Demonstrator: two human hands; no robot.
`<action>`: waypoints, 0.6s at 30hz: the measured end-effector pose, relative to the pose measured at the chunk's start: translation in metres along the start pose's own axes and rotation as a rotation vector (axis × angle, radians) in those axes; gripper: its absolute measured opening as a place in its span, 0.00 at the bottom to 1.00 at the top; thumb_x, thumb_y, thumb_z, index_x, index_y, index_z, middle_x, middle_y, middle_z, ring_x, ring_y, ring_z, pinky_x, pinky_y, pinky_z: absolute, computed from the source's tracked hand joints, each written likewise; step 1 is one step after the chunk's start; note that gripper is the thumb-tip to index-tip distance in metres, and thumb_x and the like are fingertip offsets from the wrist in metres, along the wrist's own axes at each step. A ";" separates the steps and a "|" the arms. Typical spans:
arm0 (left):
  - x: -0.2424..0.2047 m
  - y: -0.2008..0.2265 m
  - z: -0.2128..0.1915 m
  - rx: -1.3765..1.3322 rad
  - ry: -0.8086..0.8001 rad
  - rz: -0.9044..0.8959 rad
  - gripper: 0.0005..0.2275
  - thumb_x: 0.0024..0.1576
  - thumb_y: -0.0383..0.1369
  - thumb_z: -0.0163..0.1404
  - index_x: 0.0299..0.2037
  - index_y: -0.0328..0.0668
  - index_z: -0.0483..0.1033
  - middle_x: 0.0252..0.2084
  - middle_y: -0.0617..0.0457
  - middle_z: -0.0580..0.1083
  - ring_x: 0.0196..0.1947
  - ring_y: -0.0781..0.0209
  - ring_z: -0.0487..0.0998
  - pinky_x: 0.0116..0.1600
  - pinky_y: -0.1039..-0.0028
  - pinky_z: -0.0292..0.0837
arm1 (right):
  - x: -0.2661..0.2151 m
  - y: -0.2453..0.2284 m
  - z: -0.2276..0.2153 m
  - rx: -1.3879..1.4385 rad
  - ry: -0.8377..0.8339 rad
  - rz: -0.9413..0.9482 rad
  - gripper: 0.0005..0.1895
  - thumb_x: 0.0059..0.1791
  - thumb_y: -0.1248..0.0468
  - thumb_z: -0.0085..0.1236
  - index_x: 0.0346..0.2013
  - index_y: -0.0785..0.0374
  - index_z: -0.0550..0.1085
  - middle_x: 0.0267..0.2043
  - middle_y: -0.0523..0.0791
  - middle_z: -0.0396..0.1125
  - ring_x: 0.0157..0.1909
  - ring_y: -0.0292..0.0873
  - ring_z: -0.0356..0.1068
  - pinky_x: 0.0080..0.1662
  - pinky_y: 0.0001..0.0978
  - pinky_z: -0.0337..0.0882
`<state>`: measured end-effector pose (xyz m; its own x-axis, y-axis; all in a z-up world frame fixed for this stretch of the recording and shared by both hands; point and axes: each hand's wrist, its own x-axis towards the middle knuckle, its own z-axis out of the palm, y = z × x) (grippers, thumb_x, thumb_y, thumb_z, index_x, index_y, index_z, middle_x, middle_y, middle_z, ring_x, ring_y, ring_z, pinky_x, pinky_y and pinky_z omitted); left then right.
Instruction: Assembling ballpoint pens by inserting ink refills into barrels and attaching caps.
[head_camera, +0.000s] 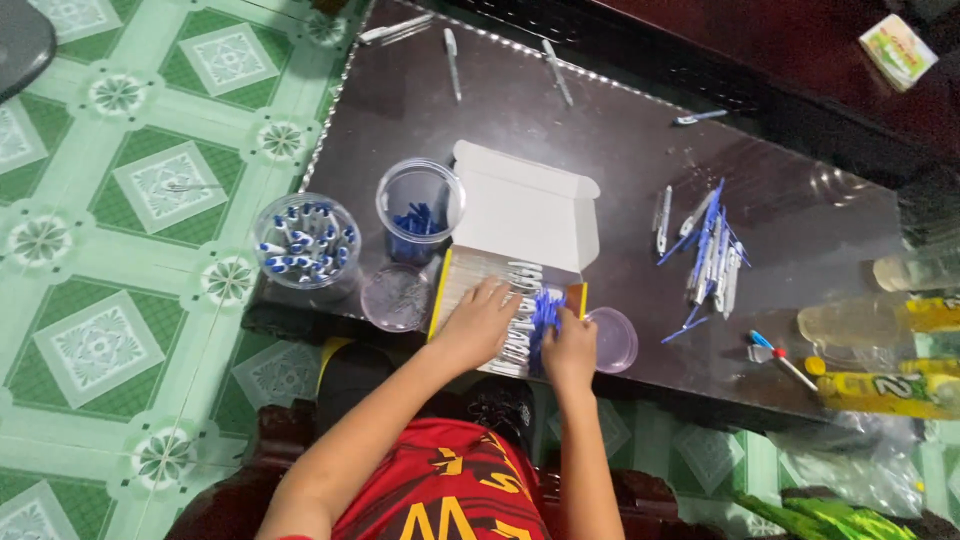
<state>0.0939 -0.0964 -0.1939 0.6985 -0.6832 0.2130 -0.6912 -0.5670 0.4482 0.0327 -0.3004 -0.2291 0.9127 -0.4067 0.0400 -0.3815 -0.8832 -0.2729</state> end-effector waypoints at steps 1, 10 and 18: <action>0.003 -0.001 0.003 -0.005 -0.002 0.010 0.23 0.54 0.29 0.51 0.62 0.41 0.70 0.58 0.36 0.70 0.66 0.30 0.66 0.60 0.48 0.65 | -0.001 -0.006 -0.004 -0.004 0.004 0.009 0.20 0.45 0.63 0.60 0.52 0.55 0.78 0.42 0.53 0.74 0.54 0.57 0.70 0.55 0.48 0.73; 0.028 -0.012 0.026 0.128 -0.101 -0.102 0.29 0.46 0.26 0.59 0.61 0.35 0.67 0.51 0.40 0.70 0.53 0.38 0.68 0.55 0.43 0.59 | 0.003 -0.019 0.010 -0.005 -0.233 0.084 0.17 0.49 0.59 0.53 0.51 0.56 0.77 0.38 0.55 0.75 0.46 0.61 0.77 0.47 0.55 0.76; 0.050 -0.009 0.002 0.141 -0.220 -0.083 0.25 0.47 0.23 0.60 0.57 0.35 0.71 0.55 0.36 0.66 0.59 0.32 0.67 0.64 0.25 0.49 | -0.004 -0.025 0.004 0.251 -0.131 0.064 0.19 0.49 0.69 0.50 0.54 0.67 0.76 0.46 0.61 0.74 0.52 0.65 0.74 0.54 0.56 0.73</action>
<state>0.1344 -0.1261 -0.1891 0.7075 -0.7064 -0.0199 -0.6629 -0.6732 0.3278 0.0388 -0.2761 -0.2259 0.9055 -0.4113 -0.1047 -0.4053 -0.7646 -0.5011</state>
